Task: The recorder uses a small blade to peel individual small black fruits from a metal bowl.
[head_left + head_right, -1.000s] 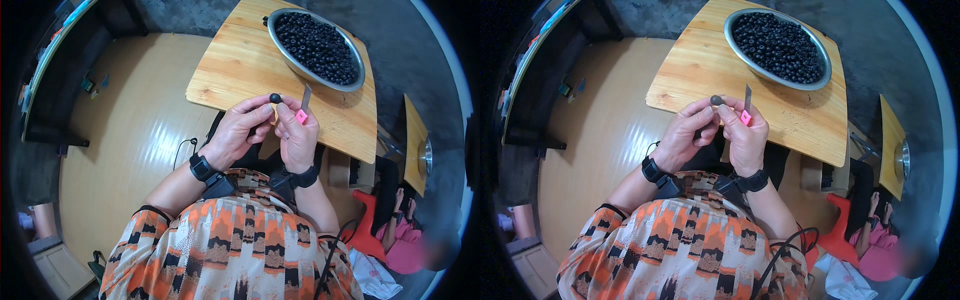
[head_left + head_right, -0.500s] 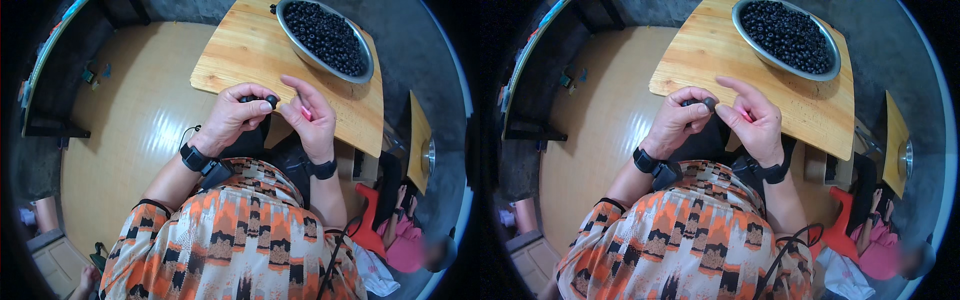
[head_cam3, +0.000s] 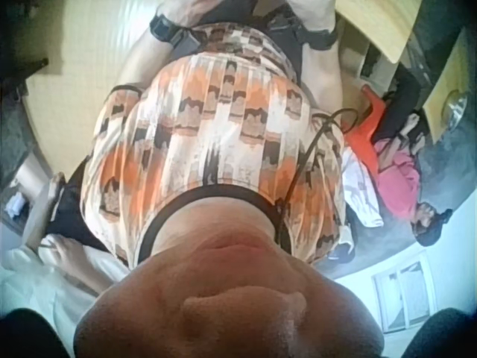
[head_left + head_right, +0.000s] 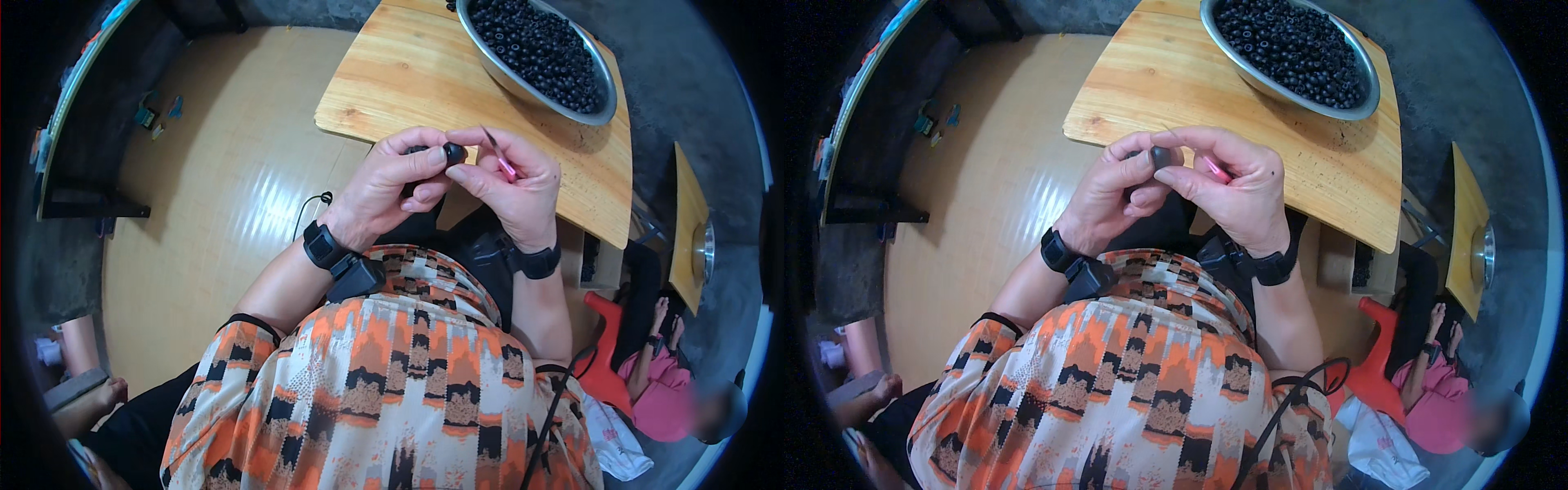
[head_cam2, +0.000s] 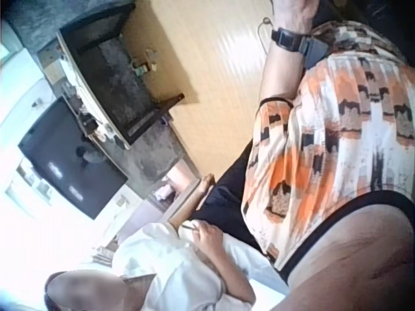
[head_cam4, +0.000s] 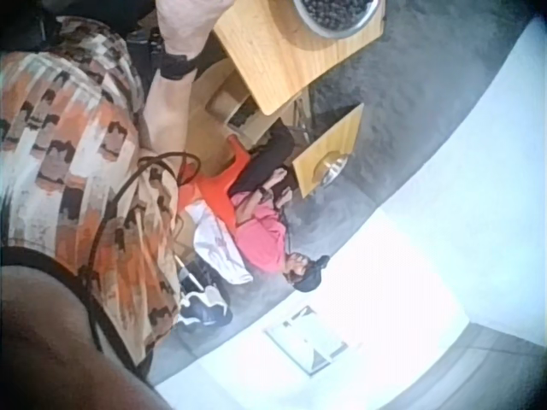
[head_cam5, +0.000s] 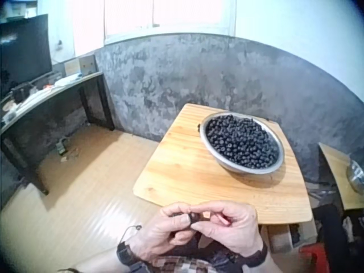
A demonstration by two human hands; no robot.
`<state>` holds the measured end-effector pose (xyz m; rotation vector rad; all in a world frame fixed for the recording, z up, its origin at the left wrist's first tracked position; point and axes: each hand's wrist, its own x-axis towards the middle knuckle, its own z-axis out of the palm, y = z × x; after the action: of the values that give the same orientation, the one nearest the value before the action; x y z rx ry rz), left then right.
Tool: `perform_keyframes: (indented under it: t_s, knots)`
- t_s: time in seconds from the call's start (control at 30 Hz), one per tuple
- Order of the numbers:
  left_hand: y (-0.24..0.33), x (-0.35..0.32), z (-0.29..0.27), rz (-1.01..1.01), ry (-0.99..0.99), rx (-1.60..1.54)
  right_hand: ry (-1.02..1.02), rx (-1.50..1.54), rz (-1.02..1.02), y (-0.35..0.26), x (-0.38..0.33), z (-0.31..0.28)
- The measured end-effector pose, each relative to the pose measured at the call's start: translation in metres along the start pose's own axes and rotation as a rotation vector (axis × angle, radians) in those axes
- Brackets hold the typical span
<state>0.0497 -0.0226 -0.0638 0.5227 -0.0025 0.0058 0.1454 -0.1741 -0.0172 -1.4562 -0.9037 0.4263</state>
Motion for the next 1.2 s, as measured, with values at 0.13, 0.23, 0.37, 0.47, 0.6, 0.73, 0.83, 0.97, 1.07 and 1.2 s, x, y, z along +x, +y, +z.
perform_keyframes:
  t_s: [0.13, 0.23, 0.37, 0.47, 0.6, 0.73, 0.83, 0.97, 1.07, 1.2]
  knots:
    - [0.005, 0.001, 0.004, 0.031, -0.025, -0.002, 0.009, 0.051, -0.029, 0.003, 0.003, -0.001]
    - [0.008, 0.001, 0.001, 0.053, -0.030, 0.039, 0.002, 0.087, -0.015, -0.001, 0.006, 0.000]
    - [0.008, 0.000, 0.002, 0.042, -0.050, 0.041, 0.011, 0.165, 0.031, -0.002, 0.008, 0.003]
    - [0.008, -0.001, 0.003, 0.031, -0.063, 0.045, -0.006, 0.173, 0.069, -0.003, 0.010, 0.002]
    - [0.008, -0.004, 0.007, 0.018, -0.026, 0.068, -0.029, 0.217, 0.150, -0.015, 0.011, -0.001]
    - [0.006, -0.002, 0.007, 0.019, -0.065, 0.091, -0.004, 0.190, 0.180, -0.014, 0.011, -0.005]
    - [0.008, 0.001, 0.006, 0.037, -0.114, 0.058, 0.067, 0.081, 0.126, -0.016, 0.007, -0.009]
    - [0.010, 0.003, 0.009, 0.057, -0.094, 0.055, -0.007, -0.135, 0.032, -0.028, -0.005, -0.019]
    - [0.008, 0.003, 0.010, 0.064, -0.084, 0.114, -0.004, -0.375, -0.162, -0.028, -0.012, -0.014]
    - [0.008, 0.004, 0.009, 0.057, -0.102, 0.074, -0.031, -0.601, -0.301, -0.034, -0.015, -0.010]
